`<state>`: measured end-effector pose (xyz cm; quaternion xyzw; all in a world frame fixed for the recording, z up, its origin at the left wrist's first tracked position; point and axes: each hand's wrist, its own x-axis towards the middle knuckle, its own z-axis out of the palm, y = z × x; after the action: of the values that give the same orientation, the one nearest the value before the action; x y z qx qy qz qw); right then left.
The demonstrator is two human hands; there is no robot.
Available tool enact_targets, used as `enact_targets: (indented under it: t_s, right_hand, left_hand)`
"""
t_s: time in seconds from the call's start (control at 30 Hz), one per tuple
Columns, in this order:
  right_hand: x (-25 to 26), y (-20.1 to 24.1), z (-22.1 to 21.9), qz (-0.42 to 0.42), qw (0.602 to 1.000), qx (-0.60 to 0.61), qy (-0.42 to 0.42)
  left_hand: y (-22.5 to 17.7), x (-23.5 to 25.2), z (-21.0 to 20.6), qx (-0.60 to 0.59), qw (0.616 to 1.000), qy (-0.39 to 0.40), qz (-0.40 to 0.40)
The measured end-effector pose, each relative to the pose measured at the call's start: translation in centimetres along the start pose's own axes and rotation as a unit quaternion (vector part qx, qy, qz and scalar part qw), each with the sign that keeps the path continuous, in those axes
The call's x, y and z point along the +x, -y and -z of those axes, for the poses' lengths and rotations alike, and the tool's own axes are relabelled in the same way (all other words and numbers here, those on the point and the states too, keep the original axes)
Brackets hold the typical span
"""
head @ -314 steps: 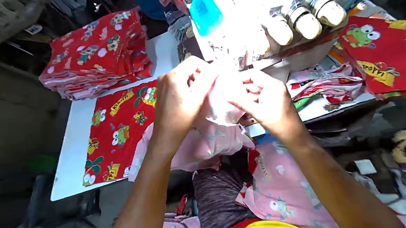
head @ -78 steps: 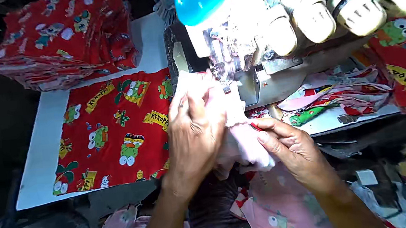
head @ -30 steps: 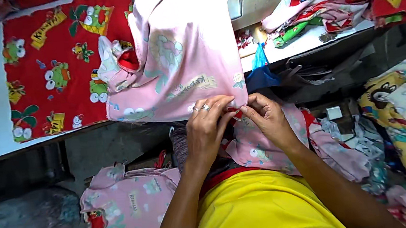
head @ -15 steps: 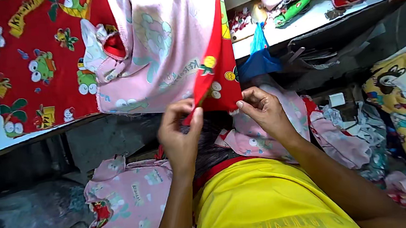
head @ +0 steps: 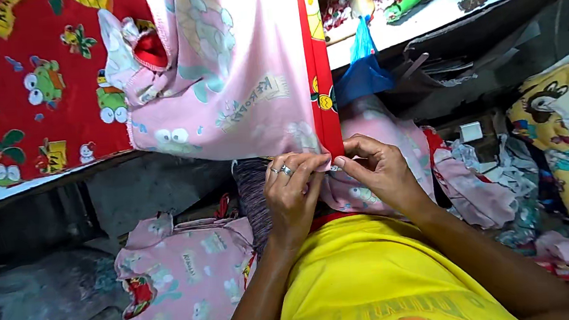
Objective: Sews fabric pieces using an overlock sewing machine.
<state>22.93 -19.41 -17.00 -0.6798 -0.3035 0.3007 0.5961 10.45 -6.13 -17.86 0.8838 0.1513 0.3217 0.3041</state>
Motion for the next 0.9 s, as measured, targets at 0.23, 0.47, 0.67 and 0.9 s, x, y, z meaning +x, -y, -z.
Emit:
enact_targets:
  t_s: [0.23, 0.47, 0.67, 0.9]
  right_hand:
    - [0.1, -0.1, 0.1, 0.005, 1.0, -0.009, 0.008]
    - [-0.1, -0.3, 0.4, 0.004, 1.0, -0.013, 0.013]
    - [0.0, -0.5, 0.5, 0.002, 1.0, -0.017, 0.017]
    - [0.1, -0.6, 0.3, 0.012, 1.0, -0.004, 0.006]
  left_hand:
    - [-0.1, -0.8, 0.3, -0.009, 0.999, -0.009, -0.053]
    - [-0.1, -1.1, 0.0, 0.028, 0.997, 0.0, -0.07]
    - [-0.2, -1.1, -0.1, 0.037, 0.997, 0.011, -0.063]
    - [0.2, -1.0, -0.7, 0.065, 0.995, 0.035, -0.069]
